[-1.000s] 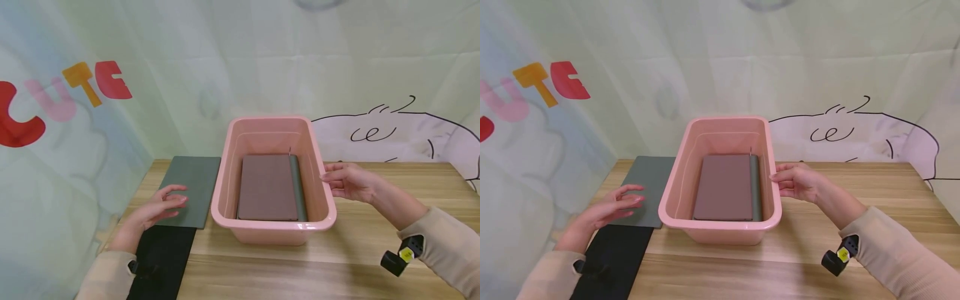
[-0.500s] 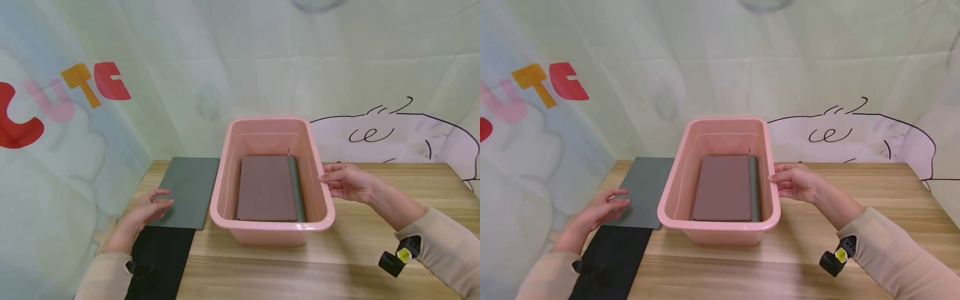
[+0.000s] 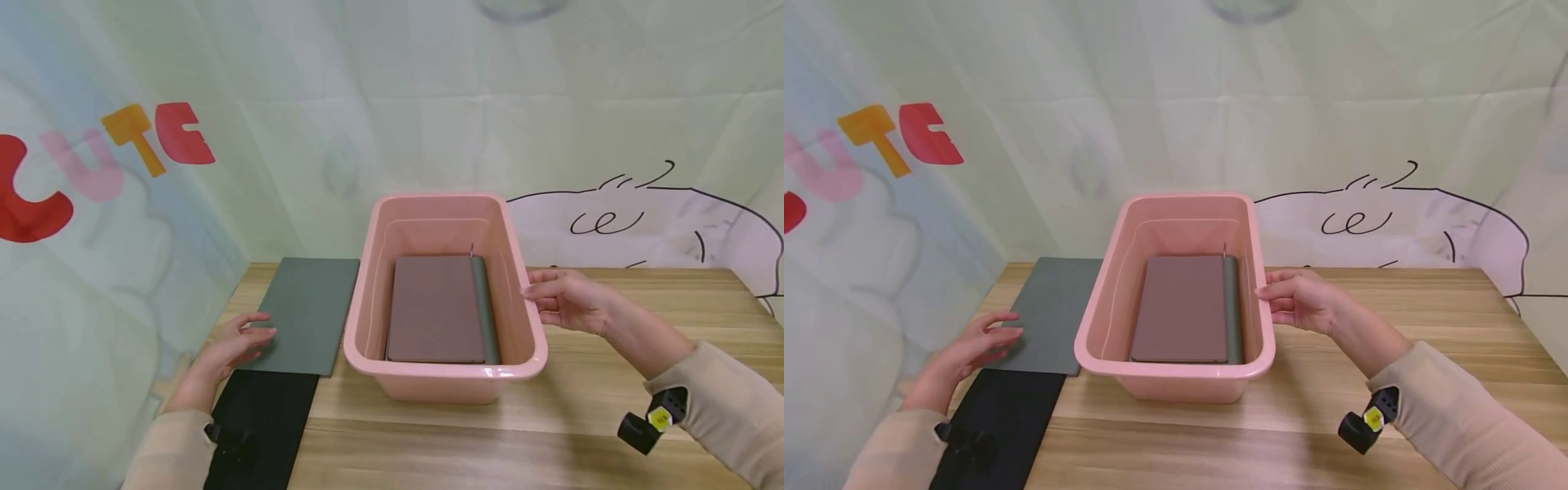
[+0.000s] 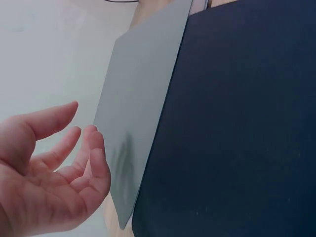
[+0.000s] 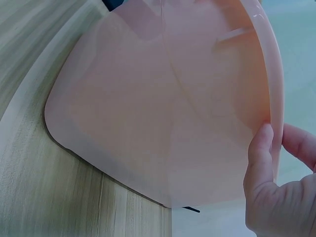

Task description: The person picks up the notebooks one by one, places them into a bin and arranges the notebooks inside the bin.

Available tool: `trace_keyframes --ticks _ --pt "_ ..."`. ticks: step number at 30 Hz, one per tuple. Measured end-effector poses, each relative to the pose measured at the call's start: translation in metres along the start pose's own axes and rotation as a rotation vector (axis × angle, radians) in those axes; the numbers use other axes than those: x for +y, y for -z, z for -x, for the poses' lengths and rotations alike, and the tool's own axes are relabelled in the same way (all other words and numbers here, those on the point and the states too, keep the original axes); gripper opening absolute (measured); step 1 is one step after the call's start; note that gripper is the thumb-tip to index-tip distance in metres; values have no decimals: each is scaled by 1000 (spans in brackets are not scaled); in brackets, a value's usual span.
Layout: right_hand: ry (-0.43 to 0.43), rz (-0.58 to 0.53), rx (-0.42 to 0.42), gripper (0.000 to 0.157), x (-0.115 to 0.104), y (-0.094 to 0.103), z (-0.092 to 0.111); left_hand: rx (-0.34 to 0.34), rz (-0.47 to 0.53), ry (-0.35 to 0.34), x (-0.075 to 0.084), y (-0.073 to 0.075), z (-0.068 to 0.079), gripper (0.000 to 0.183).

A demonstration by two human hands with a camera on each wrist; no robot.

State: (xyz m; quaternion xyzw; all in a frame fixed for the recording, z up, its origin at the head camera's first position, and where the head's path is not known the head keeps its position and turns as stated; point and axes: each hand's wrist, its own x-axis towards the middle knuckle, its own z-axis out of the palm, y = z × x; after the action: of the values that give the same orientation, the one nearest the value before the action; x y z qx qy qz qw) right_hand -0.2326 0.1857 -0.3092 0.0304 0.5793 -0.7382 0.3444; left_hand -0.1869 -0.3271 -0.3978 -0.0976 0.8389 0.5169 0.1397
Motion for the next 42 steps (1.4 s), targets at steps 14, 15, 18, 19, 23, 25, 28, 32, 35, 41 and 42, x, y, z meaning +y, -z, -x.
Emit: trace_keyframes --ticks 14,15,18,19,23,25,28,32,35,41,42 --pt "-4 -27 -24 21 4 4 0 139 59 -12 -18 8 -4 61" --pt "-4 -26 -26 22 4 4 0 155 54 -20 -20 9 -5 61" --pt "-4 -14 -35 30 4 6 -1 185 35 -38 -24 9 -7 60" --pt "-4 -9 -39 33 4 6 -1 189 26 -41 -24 10 -8 60" --pt "-5 12 -52 42 4 7 -2 196 -10 -37 -26 11 -10 60" --pt "-6 13 -55 45 4 8 -2 217 -33 -28 -26 11 -11 60" --pt "-6 12 -56 45 4 8 -2 248 -58 -18 -26 13 -12 61" --pt "-1 4 -66 46 4 9 -4 240 -73 -12 -28 17 -11 63" --pt "-1 1 -66 45 4 9 -4 208 -87 -8 -30 22 -11 64" --pt "-7 5 -54 45 3 9 -5 176 -146 17 -34 26 -13 65" --pt "-6 5 -57 46 3 8 -5 170 -153 25 -33 26 -13 65"
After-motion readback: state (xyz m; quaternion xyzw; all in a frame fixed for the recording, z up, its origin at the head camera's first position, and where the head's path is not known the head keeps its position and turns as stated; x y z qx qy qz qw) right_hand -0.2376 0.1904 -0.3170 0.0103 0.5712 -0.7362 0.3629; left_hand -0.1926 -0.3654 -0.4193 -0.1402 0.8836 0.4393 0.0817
